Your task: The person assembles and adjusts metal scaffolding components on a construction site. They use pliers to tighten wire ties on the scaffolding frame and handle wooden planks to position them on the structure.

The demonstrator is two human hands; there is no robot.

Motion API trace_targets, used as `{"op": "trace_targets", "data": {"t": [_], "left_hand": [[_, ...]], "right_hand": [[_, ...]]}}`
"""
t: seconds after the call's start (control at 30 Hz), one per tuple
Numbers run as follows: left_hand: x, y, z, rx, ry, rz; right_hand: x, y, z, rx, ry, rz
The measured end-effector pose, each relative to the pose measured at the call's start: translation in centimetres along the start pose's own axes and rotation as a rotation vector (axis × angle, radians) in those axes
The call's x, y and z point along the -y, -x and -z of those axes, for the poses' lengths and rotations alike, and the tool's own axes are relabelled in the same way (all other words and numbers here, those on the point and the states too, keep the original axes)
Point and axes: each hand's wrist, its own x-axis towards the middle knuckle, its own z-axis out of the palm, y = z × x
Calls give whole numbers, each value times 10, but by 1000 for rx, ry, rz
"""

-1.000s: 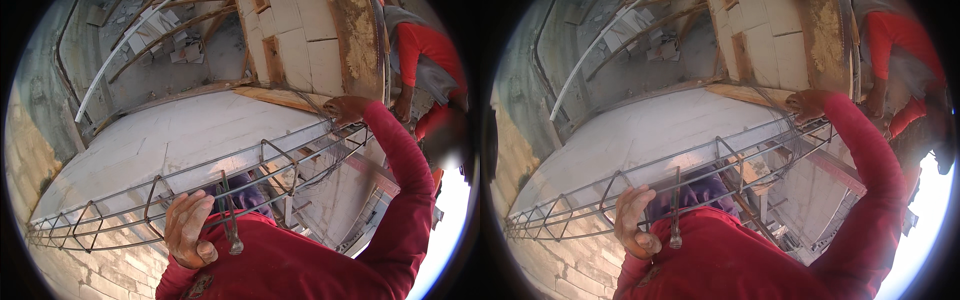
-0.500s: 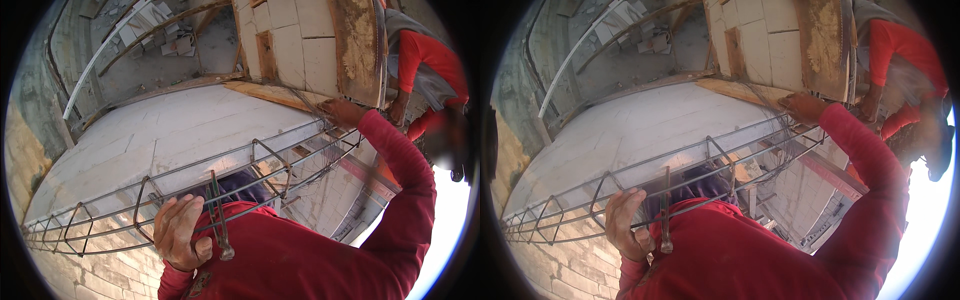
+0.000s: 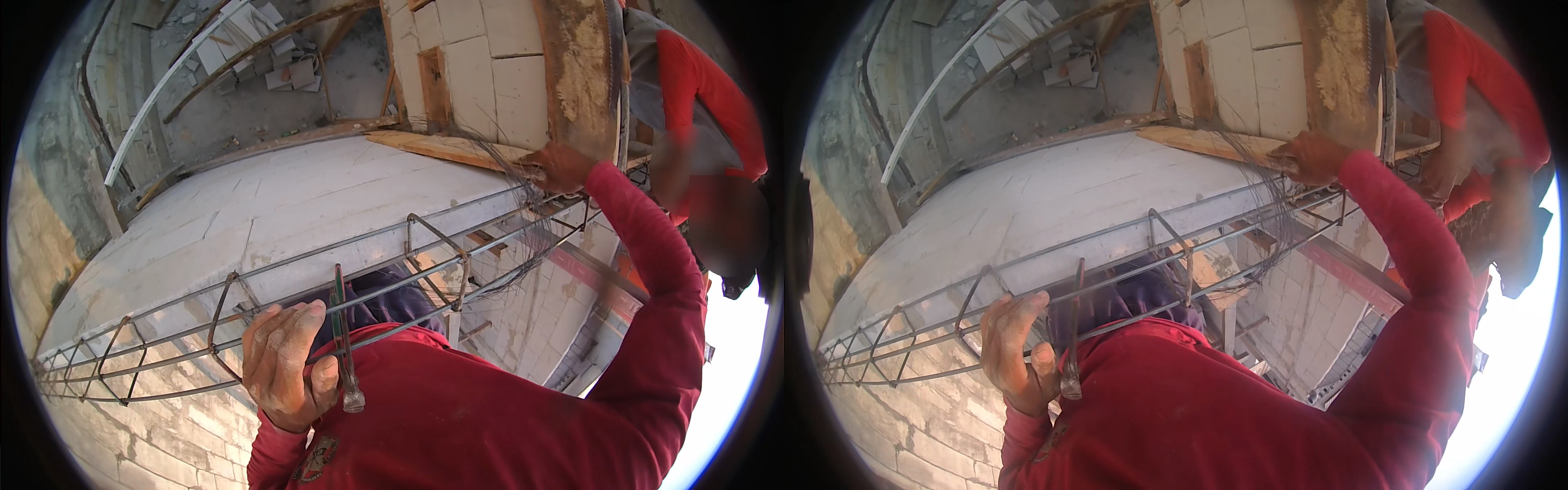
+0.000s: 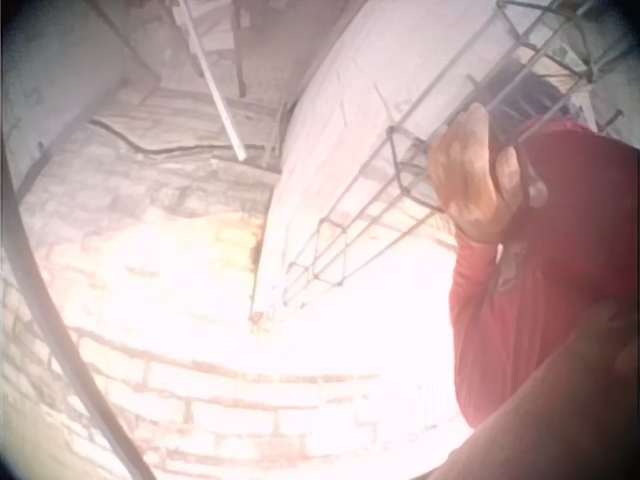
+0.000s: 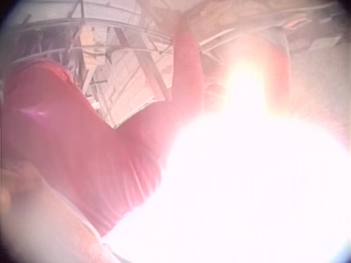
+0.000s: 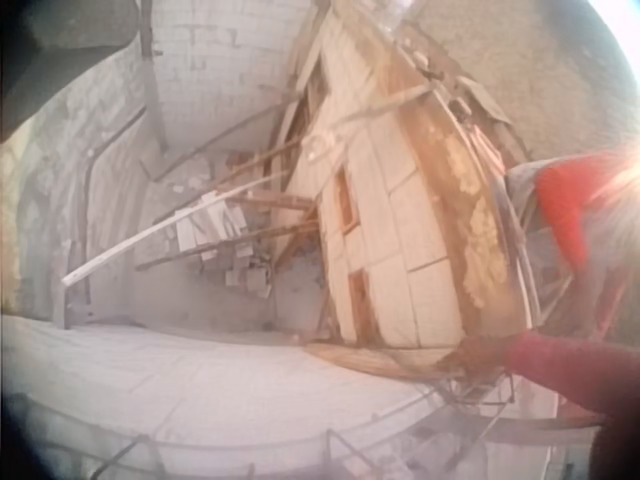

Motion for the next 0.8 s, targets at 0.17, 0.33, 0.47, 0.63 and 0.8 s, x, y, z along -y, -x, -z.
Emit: {"op": "trace_targets", "data": {"t": [0.17,0.33,0.47,0.63,0.8], "left_hand": [[1,-1,3,6,20,-36],[-1,-9,13,72,47,-48],[-3,-17,22,144,105,-18],[-4,-32,37,220,205,3],[-6,-29,40,208,278,176]], "right_hand": [[2,6,21,136,-121,-54],[-1,21,96,-293,-268,-102],[32,37,131,-1040,-315,-8],[132,82,68,-1439,-488,-18],[257,118,7,-1487,-701,377]]}}
